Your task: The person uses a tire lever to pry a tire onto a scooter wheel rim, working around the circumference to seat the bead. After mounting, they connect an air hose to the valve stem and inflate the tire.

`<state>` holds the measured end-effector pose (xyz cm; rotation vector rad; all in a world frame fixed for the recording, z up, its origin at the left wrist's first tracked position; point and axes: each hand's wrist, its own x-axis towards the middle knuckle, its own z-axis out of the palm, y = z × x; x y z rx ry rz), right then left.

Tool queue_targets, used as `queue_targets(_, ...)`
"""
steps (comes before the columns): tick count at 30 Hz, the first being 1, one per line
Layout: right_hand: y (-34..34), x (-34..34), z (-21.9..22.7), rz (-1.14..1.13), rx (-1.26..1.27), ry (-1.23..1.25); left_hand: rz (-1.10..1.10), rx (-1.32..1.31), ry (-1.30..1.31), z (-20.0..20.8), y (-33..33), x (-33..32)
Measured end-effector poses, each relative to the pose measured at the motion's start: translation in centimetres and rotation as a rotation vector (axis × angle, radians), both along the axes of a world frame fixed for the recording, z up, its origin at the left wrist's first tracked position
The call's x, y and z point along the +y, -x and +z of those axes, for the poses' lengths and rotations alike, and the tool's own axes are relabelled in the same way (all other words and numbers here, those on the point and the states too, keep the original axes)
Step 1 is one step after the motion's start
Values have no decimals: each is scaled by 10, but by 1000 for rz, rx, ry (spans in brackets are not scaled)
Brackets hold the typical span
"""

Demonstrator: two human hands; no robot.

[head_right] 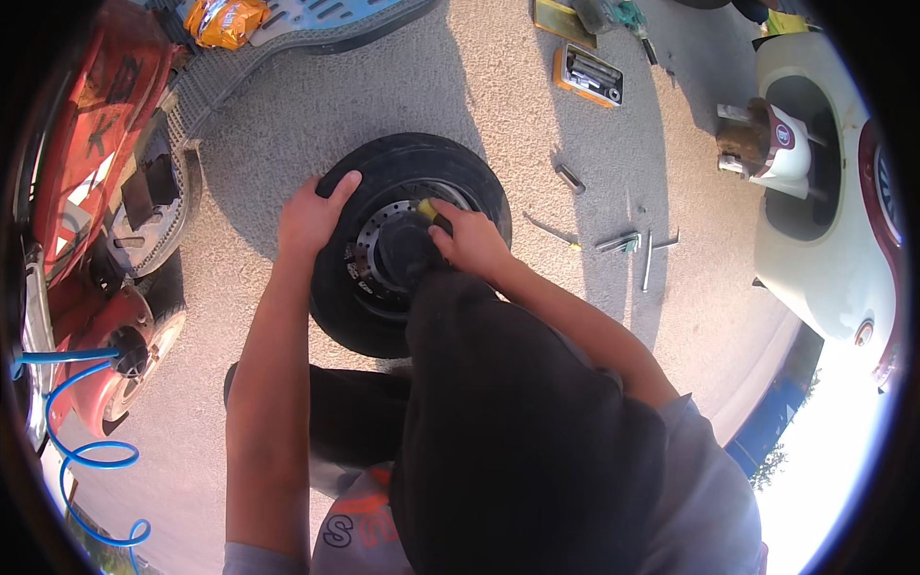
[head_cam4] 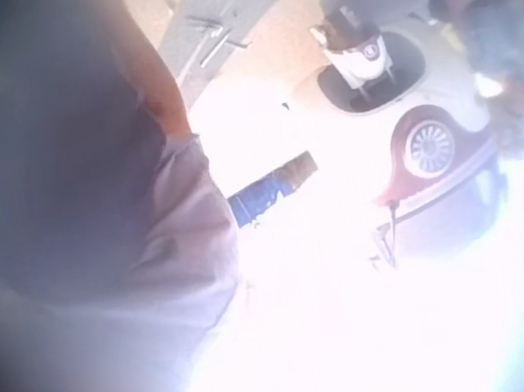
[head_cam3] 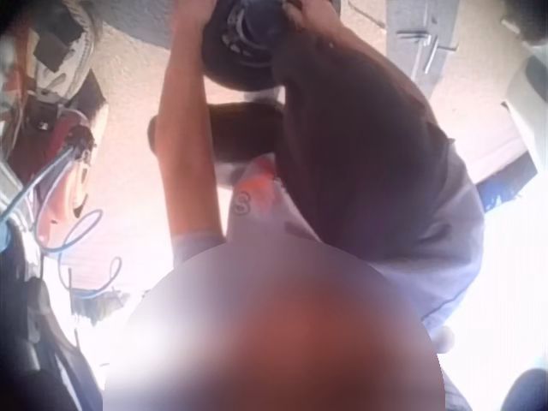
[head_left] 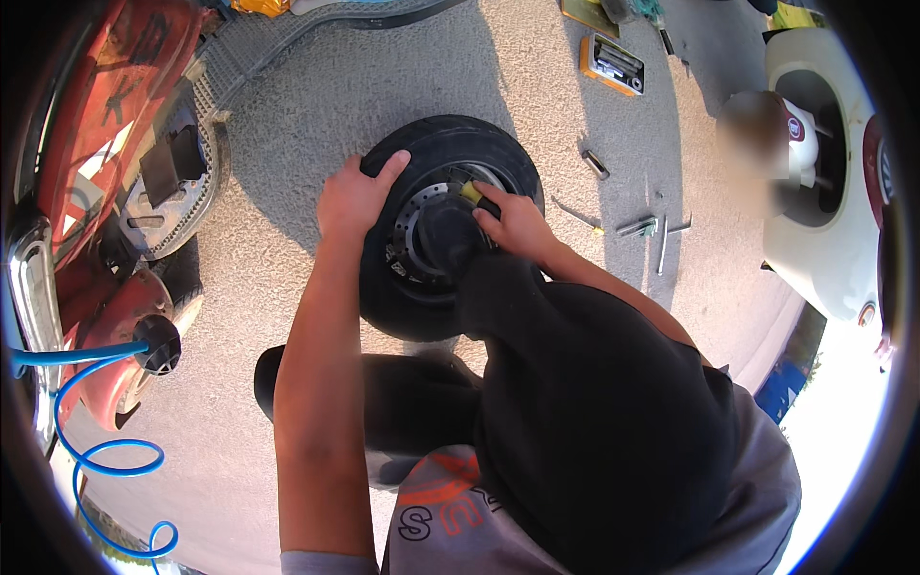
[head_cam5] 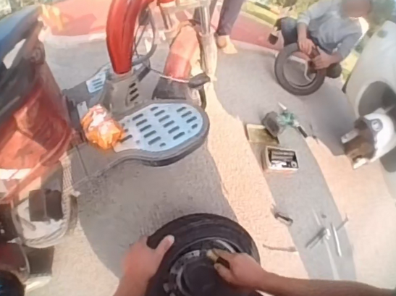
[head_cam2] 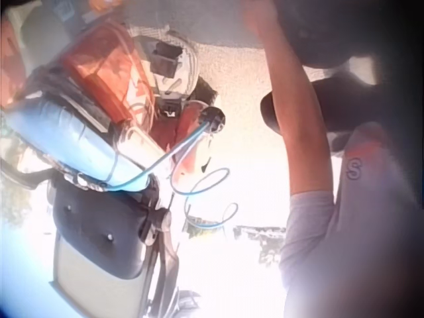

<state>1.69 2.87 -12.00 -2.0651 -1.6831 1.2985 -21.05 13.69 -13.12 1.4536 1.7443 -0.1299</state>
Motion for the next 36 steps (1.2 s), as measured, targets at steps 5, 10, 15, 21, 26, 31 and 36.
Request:
queue_targets(5,1,35,36,20,-21,53,69,92,-37,5,-4,-9)
queue_targets(10,13,37,36,-10,84,-480,140,169,-17,8,-9,-15)
queue_targets(15,21,61,10,-1,69,-763,153,133,51,5,-5,-3)
queue_targets(21,36,83,0,-332,487,-354,132,165,79,-10,-1,16)
queue_targets(26,37,98,-2,-318,473,-298,103,104,128,-16,5,25)
queue_targets(31,40,111,0,-423,492,-251,115,128,141,-15,2,24)
queue_targets(36,52,126,1,-419,455,-210,134,103,170,-23,6,29)
